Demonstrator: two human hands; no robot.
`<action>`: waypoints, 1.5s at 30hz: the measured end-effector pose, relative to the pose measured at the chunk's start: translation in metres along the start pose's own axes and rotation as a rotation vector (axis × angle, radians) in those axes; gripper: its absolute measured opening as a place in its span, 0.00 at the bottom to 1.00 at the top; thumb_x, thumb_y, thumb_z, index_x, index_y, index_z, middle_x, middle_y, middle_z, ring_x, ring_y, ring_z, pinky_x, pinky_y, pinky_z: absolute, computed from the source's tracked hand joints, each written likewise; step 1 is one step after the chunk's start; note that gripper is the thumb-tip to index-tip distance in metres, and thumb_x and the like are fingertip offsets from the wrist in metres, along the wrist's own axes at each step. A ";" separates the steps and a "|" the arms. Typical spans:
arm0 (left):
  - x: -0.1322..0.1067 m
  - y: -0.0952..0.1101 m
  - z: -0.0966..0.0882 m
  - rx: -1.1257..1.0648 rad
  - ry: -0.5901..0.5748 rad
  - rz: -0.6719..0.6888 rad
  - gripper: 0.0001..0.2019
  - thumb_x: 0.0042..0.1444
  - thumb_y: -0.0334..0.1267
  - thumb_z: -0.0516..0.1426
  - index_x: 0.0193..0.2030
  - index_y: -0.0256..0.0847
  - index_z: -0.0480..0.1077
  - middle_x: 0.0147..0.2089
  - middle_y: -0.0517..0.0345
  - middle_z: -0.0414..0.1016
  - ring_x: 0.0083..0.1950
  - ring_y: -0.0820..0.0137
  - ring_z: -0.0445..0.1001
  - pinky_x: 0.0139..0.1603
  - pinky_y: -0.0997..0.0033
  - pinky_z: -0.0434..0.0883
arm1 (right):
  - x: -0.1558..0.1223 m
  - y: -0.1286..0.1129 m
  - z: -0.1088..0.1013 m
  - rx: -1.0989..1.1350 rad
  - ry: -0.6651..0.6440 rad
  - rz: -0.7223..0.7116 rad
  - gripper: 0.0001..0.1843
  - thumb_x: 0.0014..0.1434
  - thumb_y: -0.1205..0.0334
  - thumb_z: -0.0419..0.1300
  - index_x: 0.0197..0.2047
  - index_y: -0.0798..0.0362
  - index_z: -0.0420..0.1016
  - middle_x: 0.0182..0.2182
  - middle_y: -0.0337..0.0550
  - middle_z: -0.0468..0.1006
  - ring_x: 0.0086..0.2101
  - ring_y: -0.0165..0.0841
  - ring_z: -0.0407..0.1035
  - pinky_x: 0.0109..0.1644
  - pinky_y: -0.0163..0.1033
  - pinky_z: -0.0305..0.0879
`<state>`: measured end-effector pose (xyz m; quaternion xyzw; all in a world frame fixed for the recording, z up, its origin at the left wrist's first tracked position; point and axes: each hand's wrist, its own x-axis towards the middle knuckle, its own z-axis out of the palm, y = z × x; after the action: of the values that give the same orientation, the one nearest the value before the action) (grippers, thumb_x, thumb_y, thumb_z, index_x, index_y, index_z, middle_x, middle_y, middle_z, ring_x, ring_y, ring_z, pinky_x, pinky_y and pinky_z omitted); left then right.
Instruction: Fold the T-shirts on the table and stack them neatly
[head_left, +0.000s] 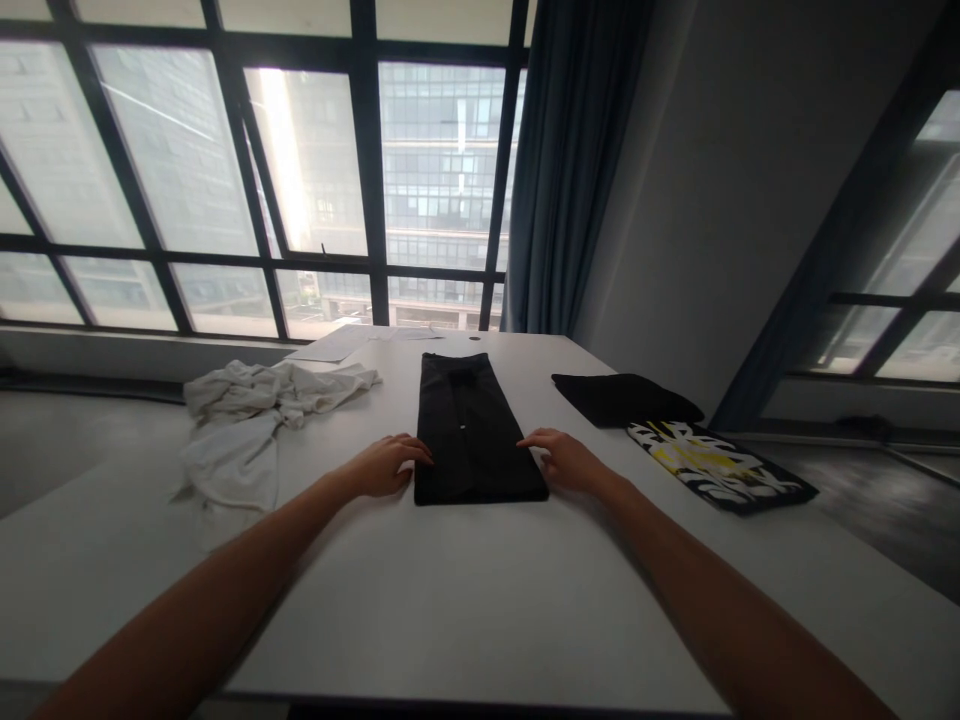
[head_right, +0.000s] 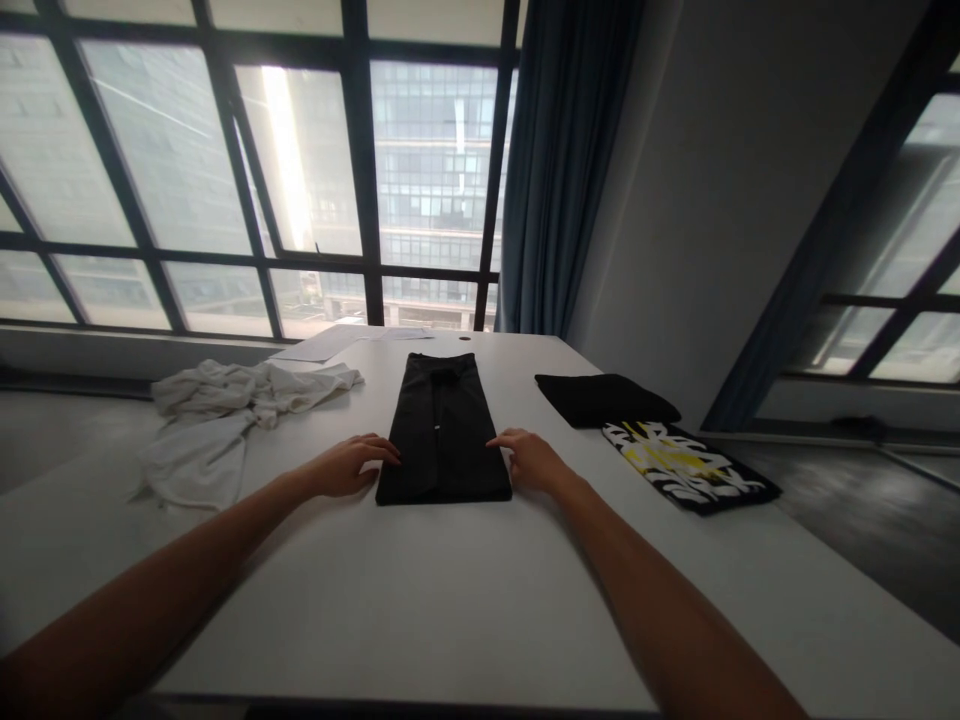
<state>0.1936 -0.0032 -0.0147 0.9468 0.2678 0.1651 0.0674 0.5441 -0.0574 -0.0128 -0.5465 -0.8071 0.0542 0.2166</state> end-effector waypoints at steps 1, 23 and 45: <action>0.000 -0.003 0.002 0.005 -0.004 -0.005 0.19 0.53 0.27 0.54 0.49 0.45 0.77 0.55 0.54 0.77 0.56 0.61 0.73 0.60 0.59 0.67 | 0.000 0.005 0.002 -0.013 -0.012 0.002 0.26 0.52 0.79 0.57 0.51 0.50 0.80 0.52 0.47 0.78 0.51 0.42 0.72 0.58 0.48 0.65; 0.011 -0.016 0.006 -0.843 0.291 -0.645 0.29 0.60 0.52 0.56 0.62 0.35 0.65 0.41 0.50 0.78 0.30 0.70 0.75 0.31 0.69 0.71 | 0.013 -0.006 0.005 0.454 0.176 0.404 0.23 0.66 0.54 0.52 0.58 0.59 0.71 0.35 0.48 0.81 0.34 0.34 0.74 0.37 0.38 0.69; 0.009 -0.011 0.015 -0.325 0.257 -0.449 0.34 0.60 0.58 0.49 0.68 0.41 0.59 0.54 0.46 0.77 0.49 0.58 0.78 0.51 0.59 0.72 | 0.012 -0.008 0.018 0.194 0.192 0.247 0.25 0.62 0.57 0.59 0.61 0.57 0.70 0.55 0.54 0.75 0.53 0.41 0.70 0.58 0.46 0.65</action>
<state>0.2003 0.0103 -0.0286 0.8122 0.4467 0.3051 0.2184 0.5260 -0.0466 -0.0233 -0.6206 -0.7005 0.1057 0.3361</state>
